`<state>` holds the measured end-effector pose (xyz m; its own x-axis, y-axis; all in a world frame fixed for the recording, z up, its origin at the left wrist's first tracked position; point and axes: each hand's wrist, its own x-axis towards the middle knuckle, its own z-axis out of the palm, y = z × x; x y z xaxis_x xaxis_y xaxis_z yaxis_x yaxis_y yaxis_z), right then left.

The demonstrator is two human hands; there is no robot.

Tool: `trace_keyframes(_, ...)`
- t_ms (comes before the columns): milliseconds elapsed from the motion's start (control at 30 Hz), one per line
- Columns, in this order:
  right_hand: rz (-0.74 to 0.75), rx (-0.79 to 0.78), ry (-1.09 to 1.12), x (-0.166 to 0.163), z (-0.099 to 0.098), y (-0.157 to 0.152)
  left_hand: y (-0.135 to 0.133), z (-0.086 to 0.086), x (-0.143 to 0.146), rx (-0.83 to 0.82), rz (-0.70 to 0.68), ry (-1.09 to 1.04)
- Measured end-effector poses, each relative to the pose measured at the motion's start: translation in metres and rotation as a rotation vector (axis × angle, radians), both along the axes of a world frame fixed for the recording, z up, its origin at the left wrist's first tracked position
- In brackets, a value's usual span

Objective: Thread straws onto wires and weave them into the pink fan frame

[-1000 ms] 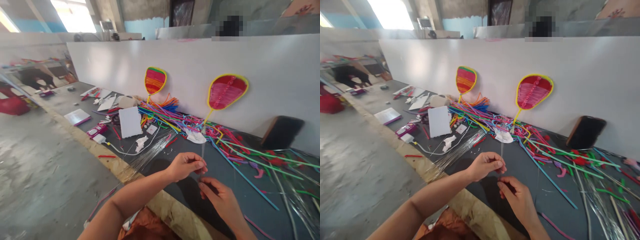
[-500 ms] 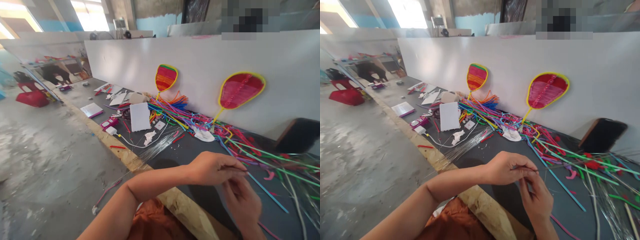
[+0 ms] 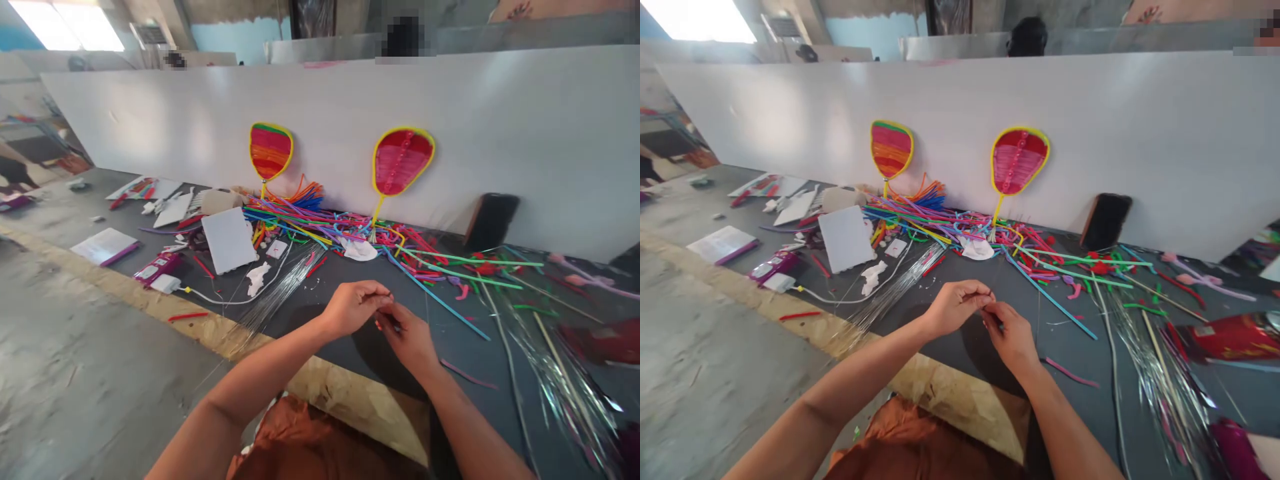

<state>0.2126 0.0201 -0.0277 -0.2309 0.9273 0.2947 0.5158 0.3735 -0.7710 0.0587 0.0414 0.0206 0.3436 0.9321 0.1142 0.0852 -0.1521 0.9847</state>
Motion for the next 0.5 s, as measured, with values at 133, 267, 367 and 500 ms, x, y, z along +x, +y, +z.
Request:
trace_keyframes(133, -0.001, -0.119, 0.024, -0.002, 0.0, 0.003, 0.004, -0.012, 0.0, -0.015, 0.042, 0.015)
trace_keyframes(267, 0.038, -0.315, 0.166, -0.008, 0.009, 0.0, 0.008, -0.016, 0.0, -0.13, 0.033, -0.074)
trace_keyframes(367, 0.115, -0.513, 0.341, -0.012, 0.016, -0.003, 0.011, -0.014, -0.004, -0.266, -0.016, -0.17)
trace_keyframes(500, 0.195, -0.714, 0.473, -0.015, 0.017, -0.004, 0.013, -0.017, -0.012, -0.483, -0.083, -0.289)
